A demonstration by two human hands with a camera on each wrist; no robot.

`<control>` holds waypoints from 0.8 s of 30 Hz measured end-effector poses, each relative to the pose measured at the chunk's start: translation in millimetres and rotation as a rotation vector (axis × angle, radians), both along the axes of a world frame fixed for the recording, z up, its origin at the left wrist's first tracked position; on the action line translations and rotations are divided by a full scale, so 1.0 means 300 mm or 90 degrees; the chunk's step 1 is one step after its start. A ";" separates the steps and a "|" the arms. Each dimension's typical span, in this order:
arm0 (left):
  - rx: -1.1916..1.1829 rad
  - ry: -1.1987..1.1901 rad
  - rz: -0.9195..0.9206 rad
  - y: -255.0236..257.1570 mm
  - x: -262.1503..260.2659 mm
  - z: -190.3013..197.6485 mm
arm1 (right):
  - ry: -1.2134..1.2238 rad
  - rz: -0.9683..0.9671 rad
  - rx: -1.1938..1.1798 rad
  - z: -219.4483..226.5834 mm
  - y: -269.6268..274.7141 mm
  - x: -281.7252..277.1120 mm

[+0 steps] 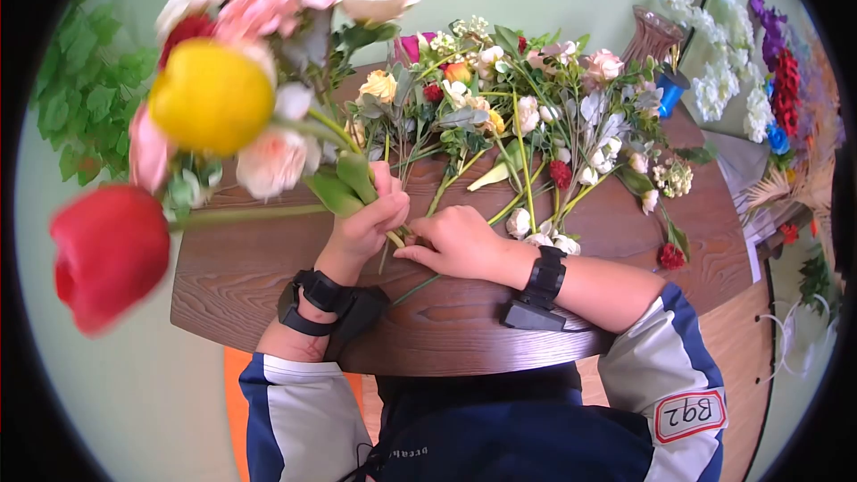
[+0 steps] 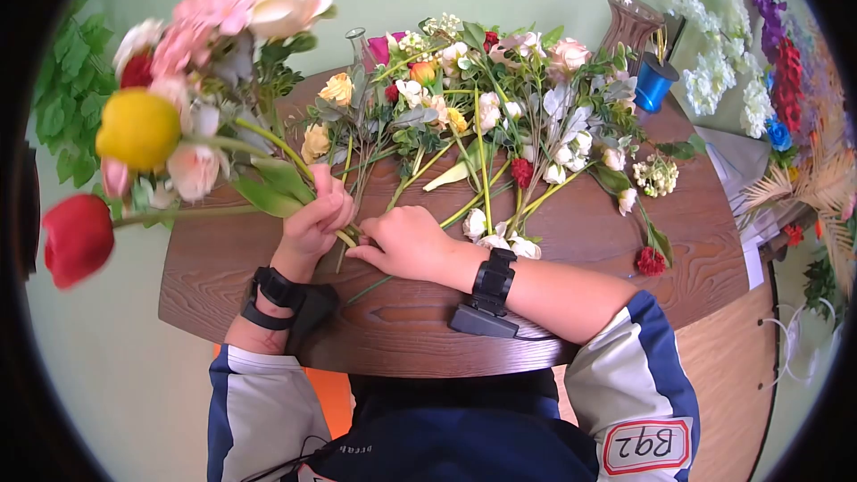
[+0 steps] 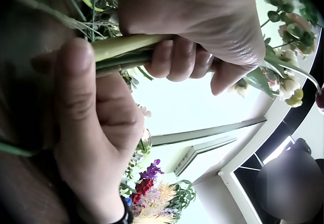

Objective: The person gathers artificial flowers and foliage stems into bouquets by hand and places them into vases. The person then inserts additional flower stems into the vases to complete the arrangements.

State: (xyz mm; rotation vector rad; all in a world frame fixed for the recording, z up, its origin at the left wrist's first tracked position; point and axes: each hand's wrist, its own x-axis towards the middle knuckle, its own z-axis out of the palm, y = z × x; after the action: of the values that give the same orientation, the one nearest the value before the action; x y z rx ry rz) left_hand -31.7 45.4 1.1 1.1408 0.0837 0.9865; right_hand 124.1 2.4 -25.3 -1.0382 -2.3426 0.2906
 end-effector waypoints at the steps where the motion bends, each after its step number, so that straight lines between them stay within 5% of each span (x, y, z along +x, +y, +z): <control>1: 0.019 0.004 0.032 0.005 -0.003 -0.008 | 0.039 -0.024 -0.012 -0.001 -0.005 -0.003; 11: -0.023 0.124 0.098 0.023 0.010 -0.076 | -0.119 -0.201 0.082 0.191 -0.037 0.049; 16: 0.072 0.299 0.218 -0.006 0.023 -0.079 | -0.287 -0.403 -0.070 0.275 0.038 0.173; 18: -0.157 0.219 0.163 -0.070 0.072 0.024 | -0.282 -0.439 -0.088 0.219 0.093 0.219; 22: 0.248 0.304 0.205 0.014 0.016 -0.098 | -0.200 -0.397 -0.132 0.143 0.157 0.283; 24: 0.261 0.292 0.196 0.019 0.020 -0.098 | -0.130 -0.391 -0.168 0.128 0.176 0.304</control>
State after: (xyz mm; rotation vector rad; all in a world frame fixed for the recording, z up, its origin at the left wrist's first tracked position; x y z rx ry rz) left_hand -25.8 51.1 -28.3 1.7583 0.4522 1.0188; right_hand 215.1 55.1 13.0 -1.9258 -2.0538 0.2639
